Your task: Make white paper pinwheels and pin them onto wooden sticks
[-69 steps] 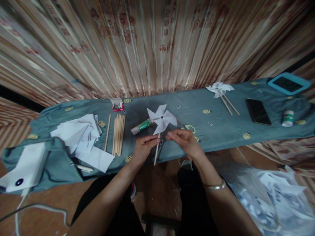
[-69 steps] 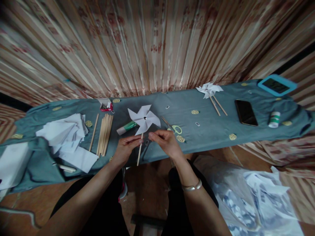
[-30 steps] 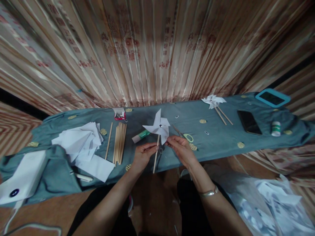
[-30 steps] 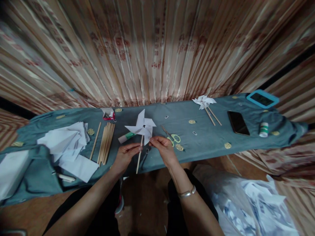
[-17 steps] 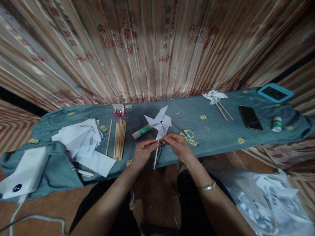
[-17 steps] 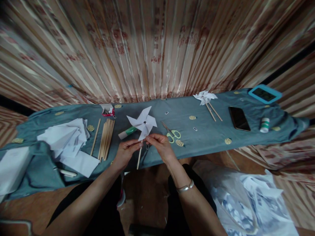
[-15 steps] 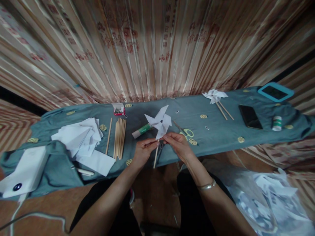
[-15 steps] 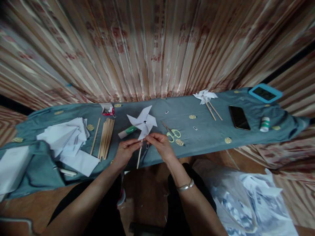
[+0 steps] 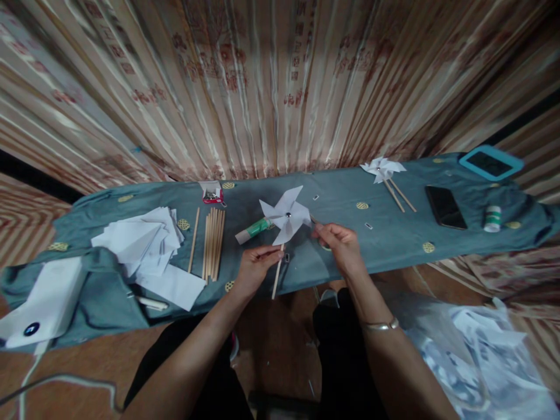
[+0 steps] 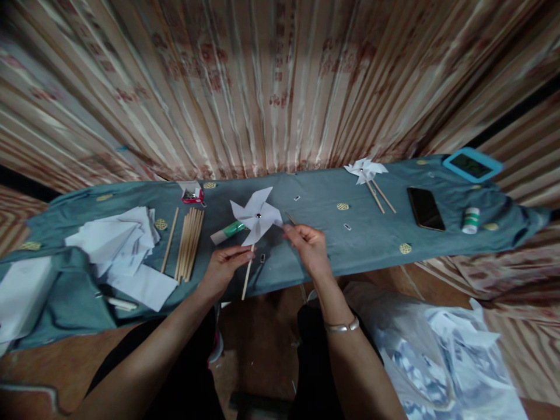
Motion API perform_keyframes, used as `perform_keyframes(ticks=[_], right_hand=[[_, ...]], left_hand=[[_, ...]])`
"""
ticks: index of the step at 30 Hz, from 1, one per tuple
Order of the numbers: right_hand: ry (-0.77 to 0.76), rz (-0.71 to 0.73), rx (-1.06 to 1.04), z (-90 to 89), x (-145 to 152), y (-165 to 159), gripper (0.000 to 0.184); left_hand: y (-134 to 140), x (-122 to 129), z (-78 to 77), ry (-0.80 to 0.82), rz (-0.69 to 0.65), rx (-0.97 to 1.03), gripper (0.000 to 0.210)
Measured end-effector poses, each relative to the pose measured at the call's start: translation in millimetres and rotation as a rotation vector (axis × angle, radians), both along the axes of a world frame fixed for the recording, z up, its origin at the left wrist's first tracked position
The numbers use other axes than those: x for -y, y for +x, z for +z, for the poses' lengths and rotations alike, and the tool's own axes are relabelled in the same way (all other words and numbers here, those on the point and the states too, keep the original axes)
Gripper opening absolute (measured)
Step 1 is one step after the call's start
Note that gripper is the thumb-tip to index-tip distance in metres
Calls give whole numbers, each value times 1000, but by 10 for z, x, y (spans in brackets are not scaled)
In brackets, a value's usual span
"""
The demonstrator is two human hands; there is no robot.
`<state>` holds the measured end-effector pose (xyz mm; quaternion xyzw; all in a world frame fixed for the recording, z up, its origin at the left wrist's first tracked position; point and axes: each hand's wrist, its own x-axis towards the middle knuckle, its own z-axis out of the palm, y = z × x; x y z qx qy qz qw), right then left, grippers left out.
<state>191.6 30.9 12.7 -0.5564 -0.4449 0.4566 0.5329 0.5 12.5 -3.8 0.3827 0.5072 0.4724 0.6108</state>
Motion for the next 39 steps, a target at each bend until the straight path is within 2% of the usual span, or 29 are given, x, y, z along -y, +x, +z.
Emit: perform_keyframes(ticks=[3, 10, 16, 28, 39], right_hand=[[18, -109, -5, -20, -47, 98, 30], [-37, 24, -160, -67, -73, 58, 33], [-47, 3, -291, -81, -68, 38, 32], [-108, 5, -290, -61, -42, -8, 31], [-98, 133, -210, -85, 46, -178, 31]], left_hand=[[2, 23, 13, -8, -38, 4, 26], [13, 41, 26, -15, -70, -7, 24], [14, 33, -9, -14, -46, -11, 24], [23, 4, -16, 0, -2, 25, 27], [27, -2, -1, -11, 43, 17, 28]])
